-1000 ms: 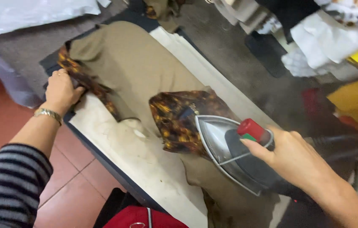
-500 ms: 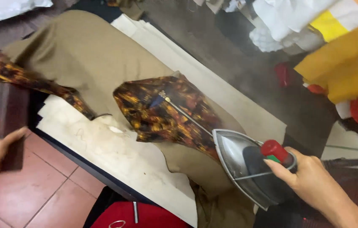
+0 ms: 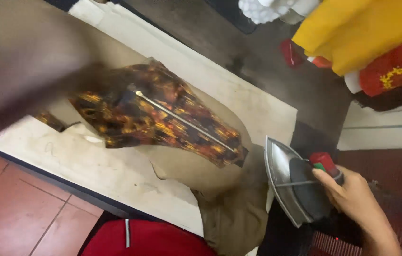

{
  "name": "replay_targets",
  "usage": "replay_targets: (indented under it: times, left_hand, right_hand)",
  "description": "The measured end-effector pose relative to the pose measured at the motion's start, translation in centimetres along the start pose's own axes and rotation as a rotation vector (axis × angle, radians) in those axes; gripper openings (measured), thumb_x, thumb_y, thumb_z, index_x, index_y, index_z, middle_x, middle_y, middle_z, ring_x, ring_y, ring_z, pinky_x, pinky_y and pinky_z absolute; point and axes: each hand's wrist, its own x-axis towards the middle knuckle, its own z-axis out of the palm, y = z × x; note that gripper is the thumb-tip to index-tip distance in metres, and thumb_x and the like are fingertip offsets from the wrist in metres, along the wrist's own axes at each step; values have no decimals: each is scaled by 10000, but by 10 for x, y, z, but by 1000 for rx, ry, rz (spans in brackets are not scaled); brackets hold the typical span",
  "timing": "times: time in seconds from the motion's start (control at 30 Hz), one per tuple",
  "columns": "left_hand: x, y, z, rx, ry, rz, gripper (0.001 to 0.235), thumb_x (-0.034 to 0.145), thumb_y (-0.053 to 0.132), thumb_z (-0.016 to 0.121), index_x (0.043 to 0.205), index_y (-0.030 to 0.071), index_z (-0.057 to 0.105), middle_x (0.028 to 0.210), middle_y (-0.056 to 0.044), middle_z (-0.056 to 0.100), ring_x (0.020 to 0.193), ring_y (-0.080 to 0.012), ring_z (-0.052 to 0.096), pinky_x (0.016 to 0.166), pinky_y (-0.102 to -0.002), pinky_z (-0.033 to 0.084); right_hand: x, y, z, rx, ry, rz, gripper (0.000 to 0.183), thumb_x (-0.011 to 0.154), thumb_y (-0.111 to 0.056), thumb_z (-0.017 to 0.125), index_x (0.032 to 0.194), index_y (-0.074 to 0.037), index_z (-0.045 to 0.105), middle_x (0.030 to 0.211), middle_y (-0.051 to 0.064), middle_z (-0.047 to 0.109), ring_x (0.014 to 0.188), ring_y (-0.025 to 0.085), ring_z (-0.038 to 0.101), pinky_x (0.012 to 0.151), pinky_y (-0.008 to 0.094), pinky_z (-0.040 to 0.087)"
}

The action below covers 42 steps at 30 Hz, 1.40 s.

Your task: The person aligns a zipper on a patterned garment and uses a steam iron to press the fabric along the zipper line. They repeatedly adjust the garment and apply steam, then flip the garment to inspect the zipper area.

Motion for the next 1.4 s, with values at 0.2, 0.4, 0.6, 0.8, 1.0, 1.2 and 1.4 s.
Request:
replay_targets:
  times: [0.2, 0.4, 0.6, 0.8, 1.0, 1.2, 1.4]
  left_hand:
    - [91, 136, 30, 277, -149, 619, 629, 724, 504, 690, 1221, 139, 562, 924, -61, 593, 834, -308, 587, 737, -431, 464]
    - [133, 147, 115, 293, -401, 921, 675, 759, 435, 676, 1286, 42, 527, 1135, -106, 572, 949, -284, 563, 738, -416, 475]
    - [128, 141, 128, 239, -465, 845, 600, 930, 546, 484, 1305, 77, 488, 1108, -95, 551, 917, -278, 527, 734, -404, 438]
    - [130, 147, 126, 219, -436, 806, 599, 917, 634, 482, 1221, 120, 525, 1028, -85, 530, 842, -273, 516, 682, -404, 428]
    - [129, 146, 126, 237, -462, 793, 604, 892, 657, 530, 1159, 116, 546, 1001, -89, 517, 832, -267, 500, 665, -402, 429]
    - [135, 164, 126, 254, -556, 762, 517, 757, 508, 733, 1052, 115, 571, 1000, -57, 548, 882, -266, 519, 694, -413, 444]
    - [187, 162, 85, 478, -449, 806, 484, 722, 443, 737, 1080, 164, 571, 1026, -20, 593, 891, -222, 551, 696, -398, 487]
  right_hand:
    - [14, -25, -14, 107, 16, 81, 473, 936, -346, 628, 626, -25, 472, 446, 104, 434, 373, 218, 387, 416, 359, 308]
    - [72, -21, -16, 30, 69, 38, 490, 894, -433, 647, 619, -60, 486, 531, 56, 459, 519, 180, 408, 512, 337, 352]
    - [112, -101, -12, 46, -23, 1, 475, 890, -447, 629, 637, -59, 524, 529, 71, 530, 524, 200, 486, 599, 325, 422]
    - [177, -147, 19, 39, -109, -25, 544, 903, -486, 633, 629, -33, 506, 466, 101, 519, 392, 203, 478, 491, 340, 421]
    - [215, -175, 37, -86, -158, -35, 646, 916, -565, 587, 566, -34, 475, 468, 130, 530, 422, 265, 527, 578, 380, 447]
    - [221, -176, 37, -96, -183, -9, 617, 917, -607, 559, 693, -39, 473, 544, 131, 537, 495, 267, 529, 614, 393, 441]
    - [218, -125, 36, -167, 70, -411, 511, 942, -486, 520, 1128, -16, 598, 904, 198, 601, 823, 333, 608, 843, 414, 453]
